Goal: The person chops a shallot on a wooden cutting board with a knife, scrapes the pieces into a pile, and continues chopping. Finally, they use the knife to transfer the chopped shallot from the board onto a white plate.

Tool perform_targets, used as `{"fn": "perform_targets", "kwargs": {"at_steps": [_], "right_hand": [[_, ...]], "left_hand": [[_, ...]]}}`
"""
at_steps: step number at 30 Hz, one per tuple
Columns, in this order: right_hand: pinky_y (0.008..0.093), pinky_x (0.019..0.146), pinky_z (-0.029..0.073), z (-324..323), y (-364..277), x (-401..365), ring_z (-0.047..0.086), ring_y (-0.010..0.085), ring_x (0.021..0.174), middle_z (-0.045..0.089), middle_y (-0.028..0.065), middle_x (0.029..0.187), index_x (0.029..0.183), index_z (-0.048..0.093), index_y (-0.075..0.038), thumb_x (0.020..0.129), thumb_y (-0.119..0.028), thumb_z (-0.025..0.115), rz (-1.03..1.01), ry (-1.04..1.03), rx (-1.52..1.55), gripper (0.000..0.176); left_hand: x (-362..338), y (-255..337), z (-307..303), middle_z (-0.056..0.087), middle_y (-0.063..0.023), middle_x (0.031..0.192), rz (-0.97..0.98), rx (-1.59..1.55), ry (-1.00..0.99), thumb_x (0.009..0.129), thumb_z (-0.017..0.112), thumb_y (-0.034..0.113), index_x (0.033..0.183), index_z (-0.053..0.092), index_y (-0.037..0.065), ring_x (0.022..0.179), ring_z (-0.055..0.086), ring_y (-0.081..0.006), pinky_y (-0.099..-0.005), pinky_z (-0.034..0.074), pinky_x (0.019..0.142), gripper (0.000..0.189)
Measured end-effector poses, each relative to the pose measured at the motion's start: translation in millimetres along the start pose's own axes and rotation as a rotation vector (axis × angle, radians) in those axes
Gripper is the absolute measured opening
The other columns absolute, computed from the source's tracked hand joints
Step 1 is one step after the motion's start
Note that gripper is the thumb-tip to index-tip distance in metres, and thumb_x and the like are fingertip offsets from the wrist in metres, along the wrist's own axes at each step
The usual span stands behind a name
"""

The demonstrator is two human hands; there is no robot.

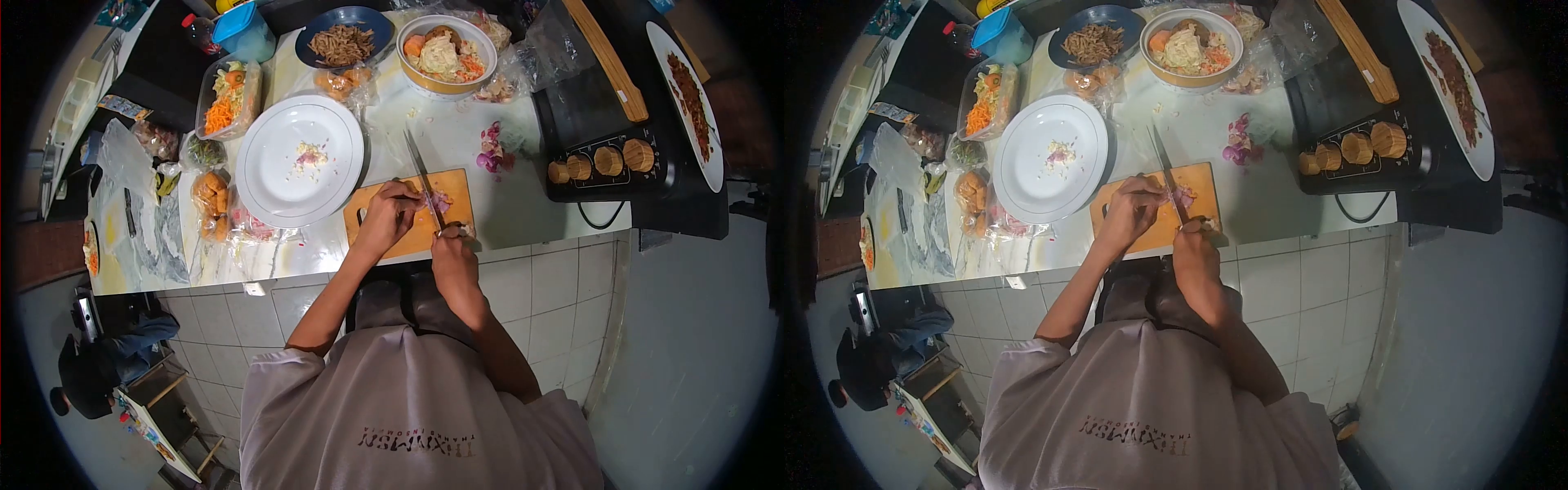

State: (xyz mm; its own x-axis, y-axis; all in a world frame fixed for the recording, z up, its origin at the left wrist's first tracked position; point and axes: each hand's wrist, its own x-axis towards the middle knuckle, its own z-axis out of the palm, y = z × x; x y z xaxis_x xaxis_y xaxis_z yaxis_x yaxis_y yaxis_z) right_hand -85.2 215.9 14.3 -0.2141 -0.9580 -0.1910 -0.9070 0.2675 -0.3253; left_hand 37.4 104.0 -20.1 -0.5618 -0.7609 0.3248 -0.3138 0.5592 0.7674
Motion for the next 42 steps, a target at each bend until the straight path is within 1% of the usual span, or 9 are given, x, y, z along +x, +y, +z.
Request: {"fn": "perform_targets", "kwargs": {"at_steps": [1,5,7,11,14,19,23,31,42], "right_hand": [[0.0372,0.055,0.056,7.4,0.6,0.8,0.068,0.0307,0.067,0.064,0.0149,0.068,0.086,0.05,0.002,0.091,-0.015,0.053,0.038,0.0,-0.091,0.018],[0.0364,0.051,0.055,9.7,10.0,1.7,0.067,0.0314,0.061,0.064,0.0137,0.064,0.084,0.046,0.0,0.094,-0.019,0.052,-0.011,0.083,-0.093,0.022],[0.0442,0.057,0.054,5.4,10.9,4.3,0.066,0.0383,0.067,0.063,0.0199,0.065,0.088,0.044,0.001,0.096,-0.023,0.05,0.033,-0.006,0.032,0.026],[0.0455,0.057,0.053,1.6,12.4,4.9,0.065,0.0398,0.067,0.064,0.0218,0.067,0.088,0.045,0.002,0.096,-0.023,0.049,0.03,-0.039,0.073,0.027],[0.0416,0.056,0.055,2.1,12.2,7.1,0.067,0.0354,0.067,0.065,0.0195,0.07,0.09,0.046,0.002,0.095,-0.022,0.05,0.031,-0.026,0.025,0.025],[0.0457,0.064,0.054,-1.3,14.1,8.8,0.067,0.038,0.076,0.065,0.0222,0.076,0.092,0.047,0.002,0.095,-0.025,0.049,0.057,-0.093,0.092,0.028],[0.0458,0.064,0.054,0.7,25.8,6.7,0.066,0.0389,0.075,0.065,0.0222,0.076,0.093,0.048,0.003,0.095,-0.027,0.049,0.002,-0.04,0.119,0.03],[0.0512,0.064,0.051,-10.1,25.5,-5.2,0.063,0.0448,0.073,0.063,0.0258,0.074,0.097,0.045,0.005,0.095,-0.023,0.048,0.089,-0.135,0.176,0.028],[0.0447,0.064,0.053,-20.6,29.9,-1.1,0.064,0.0388,0.075,0.062,0.0215,0.084,0.098,0.048,0.004,0.093,-0.025,0.054,0.006,-0.096,0.16,0.029]], "left_hand": [[1.0,0.4,-0.9,0.065,-0.0106,0.092,-0.001,0.002,0.001,0.063,0.062,-0.008,0.087,0.072,0.002,0.089,0.059,-0.0288,-0.0367,0.049,0.08,0.028],[1.0,1.5,-1.1,0.066,-0.0106,0.091,0.0,-0.01,-0.016,0.064,0.061,-0.009,0.089,0.072,0.002,0.088,0.059,-0.029,-0.0363,0.049,0.079,0.03],[3.9,3.2,-3.0,0.066,-0.0108,0.09,0.014,0.0,-0.008,0.065,0.062,-0.01,0.09,0.072,0.002,0.087,0.059,-0.029,-0.0362,0.049,0.078,0.03],[2.2,6.5,-4.3,0.065,-0.0118,0.089,-0.025,-0.003,-0.021,0.064,0.064,-0.009,0.09,0.073,0.002,0.086,0.059,-0.0295,-0.0362,0.051,0.077,0.03],[4.0,7.9,-2.6,0.065,-0.0125,0.088,-0.034,-0.007,-0.007,0.067,0.067,-0.007,0.091,0.072,0.001,0.084,0.059,-0.0298,-0.0365,0.05,0.075,0.026],[3.6,8.5,-0.8,0.065,-0.0131,0.086,-0.028,0.007,0.027,0.07,0.07,-0.002,0.092,0.071,0.0,0.083,0.059,-0.0306,-0.0372,0.049,0.074,0.022],[6.2,10.8,-0.9,0.065,-0.0134,0.086,-0.029,0.017,0.038,0.071,0.07,-0.002,0.093,0.071,0.0,0.083,0.059,-0.031,-0.0379,0.049,0.075,0.022],[5.1,10.1,-8.2,0.065,-0.0121,0.091,-0.003,0.038,-0.038,0.07,0.072,0.002,0.094,0.071,0.002,0.088,0.059,-0.0307,-0.0387,0.048,0.078,0.025],[3.3,11.6,-9.9,0.066,-0.0116,0.095,-0.005,0.011,-0.108,0.072,0.071,0.001,0.096,0.07,0.003,0.095,0.058,-0.031,-0.0399,0.048,0.083,0.024]]}}
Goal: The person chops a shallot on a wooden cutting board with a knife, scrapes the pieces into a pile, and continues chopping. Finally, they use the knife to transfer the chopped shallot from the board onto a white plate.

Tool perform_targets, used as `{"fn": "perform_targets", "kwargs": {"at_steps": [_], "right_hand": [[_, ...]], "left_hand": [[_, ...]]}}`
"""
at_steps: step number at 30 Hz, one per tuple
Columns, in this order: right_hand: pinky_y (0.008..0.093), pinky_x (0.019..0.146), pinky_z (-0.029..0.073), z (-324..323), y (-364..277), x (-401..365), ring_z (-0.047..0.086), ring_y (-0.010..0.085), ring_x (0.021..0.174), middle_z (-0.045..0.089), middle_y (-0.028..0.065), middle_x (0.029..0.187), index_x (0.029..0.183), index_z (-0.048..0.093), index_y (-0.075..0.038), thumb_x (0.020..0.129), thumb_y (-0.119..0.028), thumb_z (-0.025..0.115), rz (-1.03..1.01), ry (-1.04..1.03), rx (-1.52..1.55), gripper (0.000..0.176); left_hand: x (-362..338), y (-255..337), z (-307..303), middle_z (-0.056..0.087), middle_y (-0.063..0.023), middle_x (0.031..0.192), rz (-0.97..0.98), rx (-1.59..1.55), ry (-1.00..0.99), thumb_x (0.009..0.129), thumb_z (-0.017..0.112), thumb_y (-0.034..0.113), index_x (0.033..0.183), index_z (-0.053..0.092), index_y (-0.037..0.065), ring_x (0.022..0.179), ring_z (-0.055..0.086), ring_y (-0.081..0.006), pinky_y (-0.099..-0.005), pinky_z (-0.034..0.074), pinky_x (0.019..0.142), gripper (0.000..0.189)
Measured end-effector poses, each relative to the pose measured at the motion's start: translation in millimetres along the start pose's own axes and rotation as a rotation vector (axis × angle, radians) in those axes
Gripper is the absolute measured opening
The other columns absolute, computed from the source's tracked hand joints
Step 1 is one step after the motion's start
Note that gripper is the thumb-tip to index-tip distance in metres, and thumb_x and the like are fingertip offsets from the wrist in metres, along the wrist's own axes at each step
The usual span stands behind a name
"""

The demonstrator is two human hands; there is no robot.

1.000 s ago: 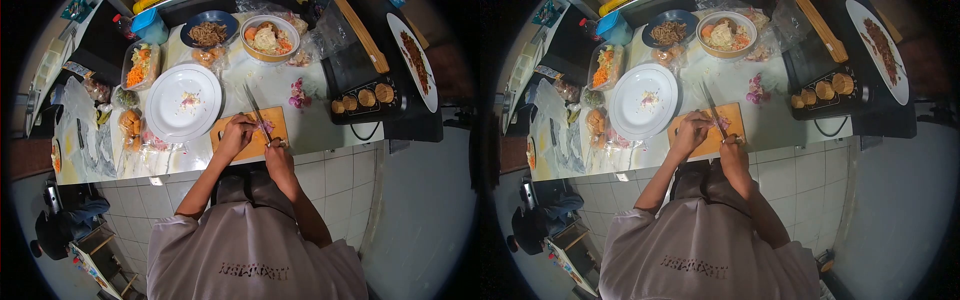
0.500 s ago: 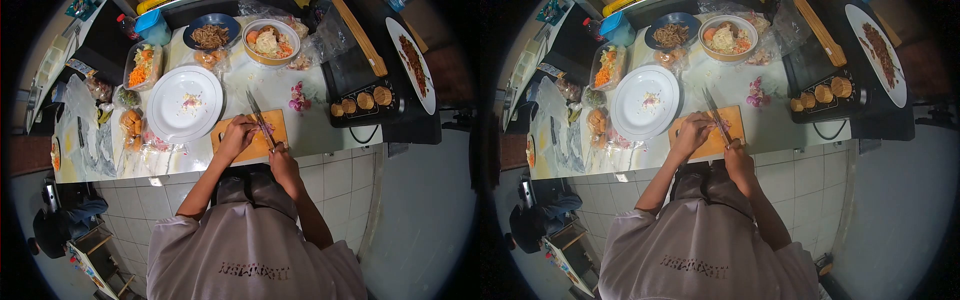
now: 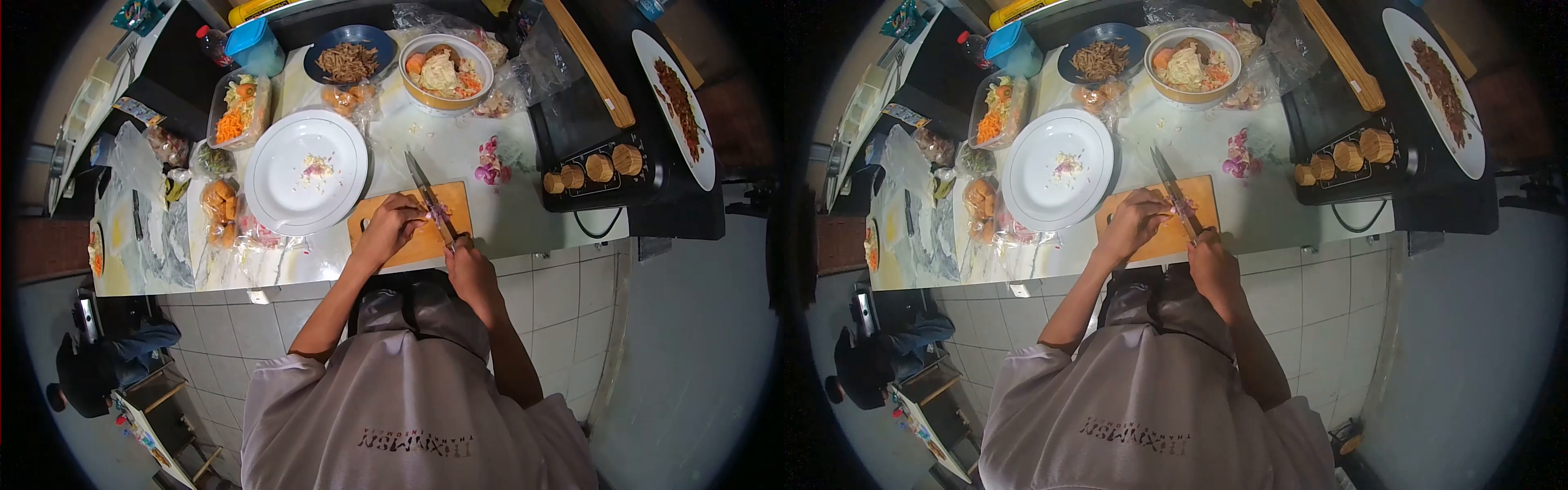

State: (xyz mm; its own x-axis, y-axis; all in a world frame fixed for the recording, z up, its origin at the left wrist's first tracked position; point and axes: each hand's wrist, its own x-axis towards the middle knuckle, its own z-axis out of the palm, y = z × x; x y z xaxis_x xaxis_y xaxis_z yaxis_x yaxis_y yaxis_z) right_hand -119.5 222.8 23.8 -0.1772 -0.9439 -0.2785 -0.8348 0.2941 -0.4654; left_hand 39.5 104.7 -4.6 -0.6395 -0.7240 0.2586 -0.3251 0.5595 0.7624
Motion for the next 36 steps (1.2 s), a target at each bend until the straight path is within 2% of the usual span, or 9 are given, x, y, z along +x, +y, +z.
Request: {"fn": "perform_targets", "kwargs": {"at_steps": [10,14,16,18,24,28,30,36], "right_hand": [[0.0468,0.062,0.052,-4.3,3.6,0.8,0.064,0.0391,0.068,0.063,0.0191,0.072,0.093,0.051,0.001,0.09,-0.024,0.059,-0.036,0.086,-0.012,0.026],[0.0472,0.061,0.052,-9.5,8.4,2.1,0.064,0.0392,0.067,0.063,0.0196,0.071,0.093,0.051,-0.001,0.089,-0.023,0.059,-0.049,0.08,-0.058,0.024],[0.0531,0.065,0.048,-11.9,13.5,3.5,0.06,0.0466,0.072,0.061,0.0252,0.071,0.098,0.051,0.0,0.091,-0.023,0.056,-0.016,0.057,0.005,0.025],[0.0533,0.065,0.047,-14.6,16.7,2.9,0.06,0.0471,0.073,0.061,0.0256,0.071,0.098,0.051,0.0,0.091,-0.023,0.055,-0.028,0.052,0.042,0.024],[0.0525,0.064,0.045,-10.2,18.6,-1.2,0.058,0.0476,0.077,0.06,0.0263,0.074,0.094,0.051,0.001,0.092,-0.02,0.055,-0.052,0.076,0.226,0.021],[0.0509,0.065,0.044,-10.3,18.8,-0.9,0.058,0.0464,0.079,0.06,0.0261,0.076,0.09,0.052,0.002,0.091,-0.018,0.056,-0.074,0.128,0.307,0.02],[0.0508,0.065,0.044,-10.6,20.4,-0.8,0.058,0.0466,0.079,0.06,0.0266,0.077,0.089,0.052,0.002,0.091,-0.018,0.056,-0.061,0.118,0.298,0.021],[0.0517,0.065,0.045,-11.1,19.3,-5.7,0.058,0.0473,0.079,0.06,0.0277,0.077,0.09,0.051,0.003,0.092,-0.019,0.056,-0.024,0.089,0.233,0.023]], "left_hand": [[7.0,12.1,2.1,0.066,-0.0137,0.092,-0.026,0.038,0.012,0.074,0.068,0.001,0.094,0.07,0.002,0.087,0.059,-0.0317,-0.039,0.048,0.078,0.02],[7.8,10.1,3.3,0.064,-0.0134,0.088,-0.012,0.062,0.0,0.072,0.068,0.0,0.092,0.07,0.002,0.085,0.058,-0.0328,-0.0398,0.047,0.078,0.02],[8.8,10.9,4.8,0.064,-0.0131,0.087,-0.032,0.065,-0.003,0.071,0.068,-0.001,0.091,0.069,0.001,0.084,0.058,-0.0332,-0.04,0.047,0.079,0.02],[10.0,14.1,4.4,0.064,-0.0129,0.079,-0.019,0.07,0.062,0.068,0.066,-0.003,0.082,0.069,0.0,0.08,0.059,-0.0323,-0.04,0.048,0.076,0.015],[10.1,24.6,-1.6,0.062,-0.0119,0.075,-0.026,0.129,0.027,0.067,0.066,0.001,0.076,0.062,0.003,0.075,0.059,-0.0316,-0.0403,0.047,0.07,0.01],[8.4,21.6,6.8,0.062,-0.0113,0.075,-0.036,0.134,0.05,0.067,0.066,0.002,0.076,0.061,0.004,0.074,0.06,-0.0317,-0.0411,0.046,0.069,0.011],[9.3,21.6,7.2,0.064,-0.0142,0.08,-0.068,0.111,0.011,0.071,0.068,0.005,0.081,0.065,0.001,0.077,0.059,-0.0344,-0.0415,0.046,0.074,0.01],[9.4,28.3,3.2,0.065,-0.0145,0.082,-0.086,0.055,0.029,0.071,0.071,0.006,0.083,0.066,0.001,0.079,0.061,-0.0348,-0.0411,0.047,0.075,0.013]]}}
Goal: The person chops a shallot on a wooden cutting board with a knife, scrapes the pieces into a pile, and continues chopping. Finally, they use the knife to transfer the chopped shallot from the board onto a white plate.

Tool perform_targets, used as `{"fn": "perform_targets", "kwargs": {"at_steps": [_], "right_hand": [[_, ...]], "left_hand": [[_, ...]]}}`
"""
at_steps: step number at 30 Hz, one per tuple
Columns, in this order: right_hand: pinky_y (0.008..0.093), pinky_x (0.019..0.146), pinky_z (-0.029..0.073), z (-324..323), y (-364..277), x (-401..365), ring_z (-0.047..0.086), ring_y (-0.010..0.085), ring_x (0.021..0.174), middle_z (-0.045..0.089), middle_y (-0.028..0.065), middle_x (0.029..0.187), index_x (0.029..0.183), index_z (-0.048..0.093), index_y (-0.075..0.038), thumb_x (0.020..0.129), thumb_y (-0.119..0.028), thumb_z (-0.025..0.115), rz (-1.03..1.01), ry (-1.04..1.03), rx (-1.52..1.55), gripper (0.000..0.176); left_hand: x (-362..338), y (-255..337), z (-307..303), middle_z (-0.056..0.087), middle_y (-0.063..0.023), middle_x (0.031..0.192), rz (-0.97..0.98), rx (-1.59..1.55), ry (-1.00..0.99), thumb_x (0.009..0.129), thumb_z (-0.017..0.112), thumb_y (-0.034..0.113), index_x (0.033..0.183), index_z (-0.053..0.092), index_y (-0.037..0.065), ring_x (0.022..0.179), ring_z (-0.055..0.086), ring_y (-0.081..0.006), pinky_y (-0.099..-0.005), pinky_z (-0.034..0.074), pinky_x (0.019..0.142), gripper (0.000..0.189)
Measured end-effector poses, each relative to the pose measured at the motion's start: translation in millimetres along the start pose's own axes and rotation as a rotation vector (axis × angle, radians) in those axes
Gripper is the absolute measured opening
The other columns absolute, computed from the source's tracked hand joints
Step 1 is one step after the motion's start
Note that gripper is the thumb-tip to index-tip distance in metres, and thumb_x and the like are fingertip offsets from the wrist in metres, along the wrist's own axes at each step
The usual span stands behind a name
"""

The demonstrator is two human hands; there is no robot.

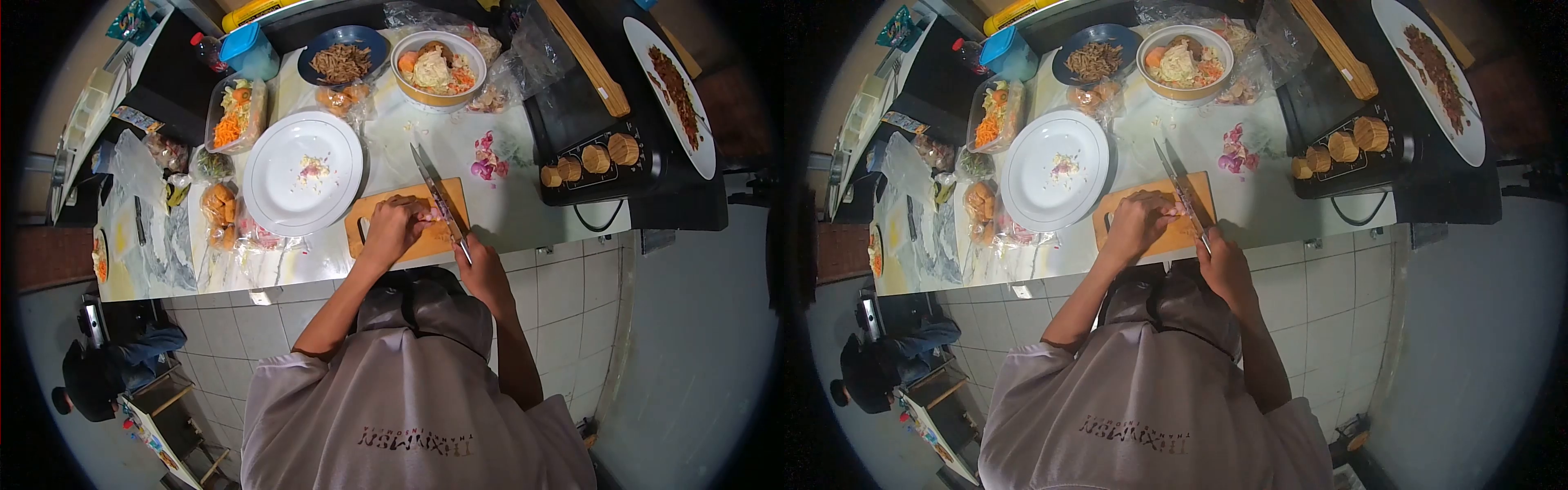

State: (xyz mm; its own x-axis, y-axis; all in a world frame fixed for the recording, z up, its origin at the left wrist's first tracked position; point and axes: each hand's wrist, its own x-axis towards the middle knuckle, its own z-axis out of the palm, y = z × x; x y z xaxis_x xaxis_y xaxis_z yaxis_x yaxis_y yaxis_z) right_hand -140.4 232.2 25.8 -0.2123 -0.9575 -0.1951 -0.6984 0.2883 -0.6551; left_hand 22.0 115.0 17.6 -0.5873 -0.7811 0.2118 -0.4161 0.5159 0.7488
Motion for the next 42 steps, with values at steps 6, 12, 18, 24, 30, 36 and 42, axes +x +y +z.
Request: {"fn": "perform_targets", "kwargs": {"at_steps": [6,12,18,24,30,36,42], "right_hand": [[0.0537,0.067,0.048,7.7,7.0,-3.1,0.06,0.047,0.077,0.062,0.0266,0.076,0.095,0.051,0.001,0.092,-0.025,0.054,0.011,-0.04,-0.056,0.026],[0.0538,0.068,0.048,18.1,5.2,-6.4,0.06,0.0471,0.079,0.062,0.0263,0.079,0.1,0.049,0.002,0.092,-0.024,0.054,0.047,-0.03,-0.061,0.027],[0.0543,0.067,0.047,17.6,-4.8,-4.6,0.059,0.0479,0.079,0.062,0.0261,0.079,0.104,0.046,0.001,0.092,-0.021,0.053,0.064,-0.035,-0.035,0.026],[0.0546,0.069,0.047,14.5,-12.1,-1.6,0.059,0.0477,0.08,0.061,0.0269,0.082,0.103,0.046,0.001,0.093,-0.023,0.052,0.067,-0.035,-0.05,0.027],[0.054,0.071,0.048,13.2,-9.7,-1.0,0.059,0.0467,0.082,0.062,0.026,0.086,0.102,0.045,0.001,0.094,-0.024,0.051,0.079,-0.066,-0.073,0.027],[0.0545,0.072,0.047,11.8,-13.0,-5.7,0.059,0.0474,0.083,0.061,0.0273,0.087,0.103,0.047,0.002,0.094,-0.024,0.05,0.092,-0.058,-0.026,0.027],[0.0537,0.074,0.047,18.7,-17.2,-6.4,0.059,0.0478,0.085,0.06,0.0302,0.089,0.104,0.048,0.003,0.094,-0.024,0.049,0.107,-0.11,-0.023,0.029]], "left_hand": [[0.2,-6.5,3.0,0.066,-0.0148,0.084,0.004,-0.011,-0.001,0.072,0.07,0.004,0.084,0.067,0.0,0.082,0.062,-0.0354,-0.0404,0.048,0.075,0.012],[-2.1,-9.7,7.9,0.067,-0.0161,0.086,-0.107,0.032,-0.05,0.071,0.07,0.005,0.087,0.07,0.003,0.079,0.064,-0.0352,-0.0401,0.05,0.071,0.016],[-3.3,-0.8,1.5,0.065,-0.0156,0.074,-0.165,0.073,0.002,0.072,0.069,0.008,0.083,0.068,0.003,0.069,0.063,-0.0368,-0.0424,0.05,0.067,0.013],[-0.7,0.5,-12.0,0.065,-0.015,0.08,-0.047,0.385,0.051,0.075,0.065,0.01,0.084,0.066,0.003,0.074,0.062,-0.0348,-0.0432,0.049,0.067,0.011],[-5.5,7.6,-2.3,0.065,-0.0154,0.078,-0.053,0.161,0.056,0.071,0.067,0.004,0.082,0.065,0.001,0.074,0.063,-0.0337,-0.0402,0.051,0.066,0.011],[-4.1,4.0,-4.3,0.067,-0.0153,0.074,-0.244,-0.051,0.065,0.072,0.068,0.005,0.086,0.07,0.002,0.066,0.065,-0.0325,-0.0381,0.052,0.066,0.015],[-1.4,10.1,-5.3,0.065,-0.0166,0.069,-0.405,0.153,-0.031,0.073,0.068,0.008,0.082,0.071,0.005,0.065,0.065,-0.0338,-0.0396,0.051,0.062,0.01]]}}
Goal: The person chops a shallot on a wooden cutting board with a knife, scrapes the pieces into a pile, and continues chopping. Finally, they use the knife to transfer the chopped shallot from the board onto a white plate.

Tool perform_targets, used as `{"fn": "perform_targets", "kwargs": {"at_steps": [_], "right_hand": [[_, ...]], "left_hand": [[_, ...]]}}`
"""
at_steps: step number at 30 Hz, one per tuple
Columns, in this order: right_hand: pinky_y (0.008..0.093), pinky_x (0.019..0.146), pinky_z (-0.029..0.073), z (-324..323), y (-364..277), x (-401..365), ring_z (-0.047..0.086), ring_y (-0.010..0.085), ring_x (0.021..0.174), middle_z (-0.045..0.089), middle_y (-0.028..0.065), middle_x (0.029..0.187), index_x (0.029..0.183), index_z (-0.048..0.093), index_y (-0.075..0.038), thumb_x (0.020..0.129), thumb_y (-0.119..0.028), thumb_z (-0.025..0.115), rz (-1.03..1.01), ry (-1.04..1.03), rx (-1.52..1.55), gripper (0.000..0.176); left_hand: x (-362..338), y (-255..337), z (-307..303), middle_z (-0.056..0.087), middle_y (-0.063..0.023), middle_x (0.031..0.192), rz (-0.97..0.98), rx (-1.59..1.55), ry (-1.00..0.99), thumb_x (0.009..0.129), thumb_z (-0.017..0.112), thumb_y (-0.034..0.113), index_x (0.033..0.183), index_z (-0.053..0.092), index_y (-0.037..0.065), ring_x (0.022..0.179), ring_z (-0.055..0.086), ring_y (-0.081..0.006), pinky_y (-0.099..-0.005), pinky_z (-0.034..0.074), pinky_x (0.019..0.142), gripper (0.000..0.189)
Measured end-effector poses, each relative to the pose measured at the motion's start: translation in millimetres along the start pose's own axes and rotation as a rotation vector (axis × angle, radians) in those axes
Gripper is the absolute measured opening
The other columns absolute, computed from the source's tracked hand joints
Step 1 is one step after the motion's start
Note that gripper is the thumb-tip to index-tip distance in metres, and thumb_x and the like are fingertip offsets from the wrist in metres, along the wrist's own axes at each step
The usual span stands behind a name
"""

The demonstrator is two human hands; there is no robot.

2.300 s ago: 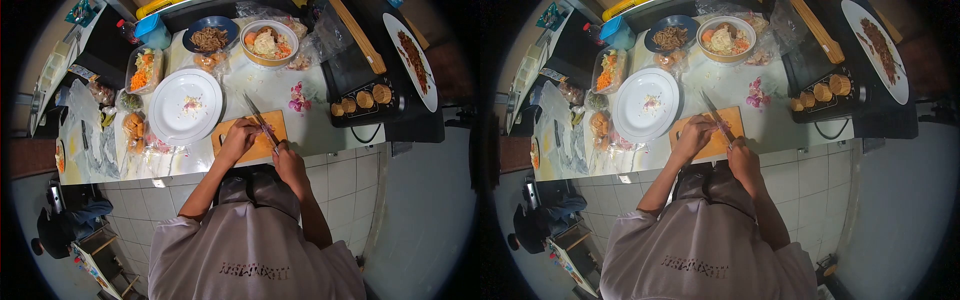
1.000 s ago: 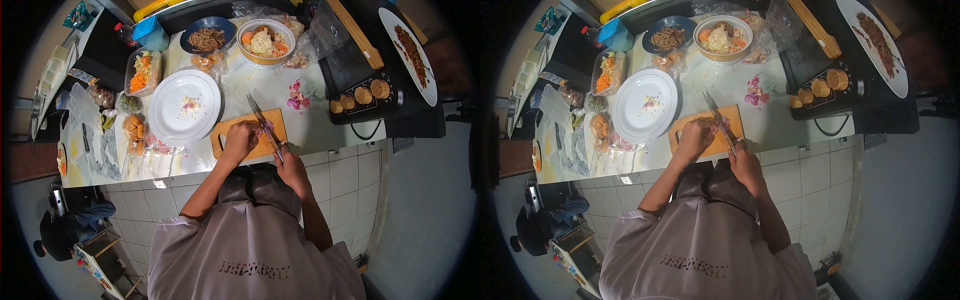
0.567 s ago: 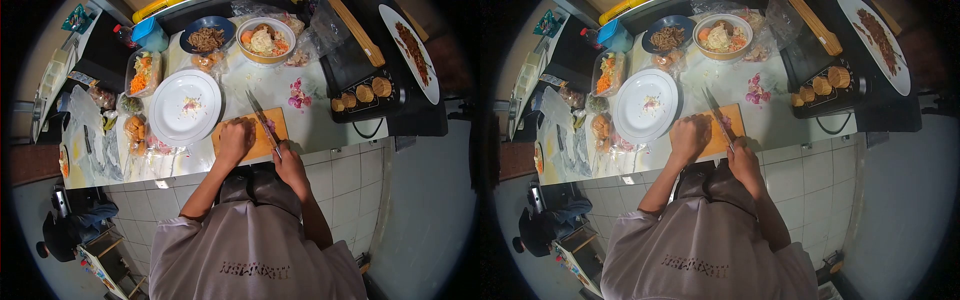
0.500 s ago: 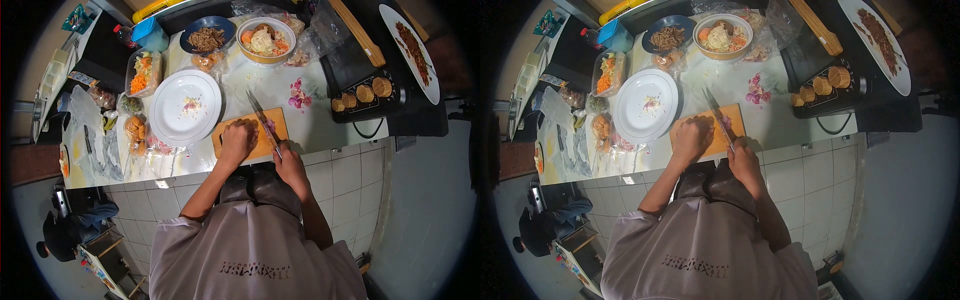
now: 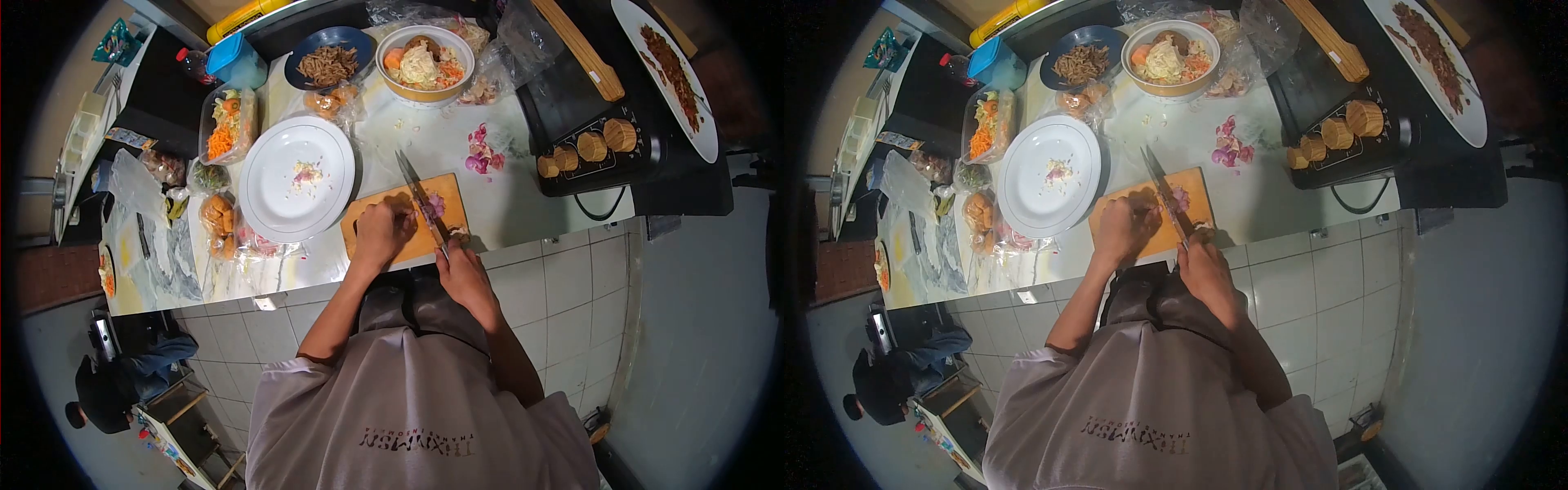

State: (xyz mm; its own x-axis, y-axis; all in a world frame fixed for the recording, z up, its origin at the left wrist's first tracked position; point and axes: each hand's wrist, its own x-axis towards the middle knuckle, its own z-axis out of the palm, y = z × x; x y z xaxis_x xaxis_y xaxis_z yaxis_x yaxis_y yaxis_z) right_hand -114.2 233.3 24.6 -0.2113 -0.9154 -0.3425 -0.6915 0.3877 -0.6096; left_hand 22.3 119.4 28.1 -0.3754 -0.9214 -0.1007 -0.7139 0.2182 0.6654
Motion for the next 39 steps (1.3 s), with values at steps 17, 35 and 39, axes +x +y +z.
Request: {"fn": "perform_targets", "kwargs": {"at_steps": [17,35,39], "right_hand": [[0.0531,0.074,0.047,-1.7,-9.2,-4.0,0.058,0.0486,0.084,0.06,0.0301,0.085,0.11,0.047,0.004,0.095,-0.025,0.048,0.07,-0.007,-0.076,0.033],[0.0431,0.053,0.053,25.0,-0.9,-1.8,0.065,0.0376,0.062,0.063,0.0213,0.067,0.094,0.045,0.003,0.096,-0.024,0.049,-0.014,0.138,-0.279,0.027],[0.0425,0.055,0.054,12.3,-5.6,-1.9,0.065,0.0378,0.065,0.063,0.022,0.068,0.092,0.047,0.003,0.095,-0.022,0.049,-0.012,0.132,-0.343,0.025]], "left_hand": [[3.4,-11.4,15.8,0.065,-0.0151,0.078,0.242,-0.154,0.077,0.062,0.069,-0.001,0.081,0.068,0.002,0.07,0.064,-0.0323,-0.0372,0.051,0.065,0.019],[1.6,-13.4,13.0,0.068,-0.0134,0.088,0.194,-0.115,0.064,0.062,0.069,-0.001,0.08,0.071,0.002,0.079,0.066,-0.0324,-0.037,0.052,0.072,0.018],[3.4,-14.1,12.5,0.067,-0.0168,0.082,0.231,-0.159,0.08,0.064,0.066,-0.003,0.079,0.071,0.001,0.074,0.065,-0.0344,-0.0393,0.051,0.069,0.017]]}}
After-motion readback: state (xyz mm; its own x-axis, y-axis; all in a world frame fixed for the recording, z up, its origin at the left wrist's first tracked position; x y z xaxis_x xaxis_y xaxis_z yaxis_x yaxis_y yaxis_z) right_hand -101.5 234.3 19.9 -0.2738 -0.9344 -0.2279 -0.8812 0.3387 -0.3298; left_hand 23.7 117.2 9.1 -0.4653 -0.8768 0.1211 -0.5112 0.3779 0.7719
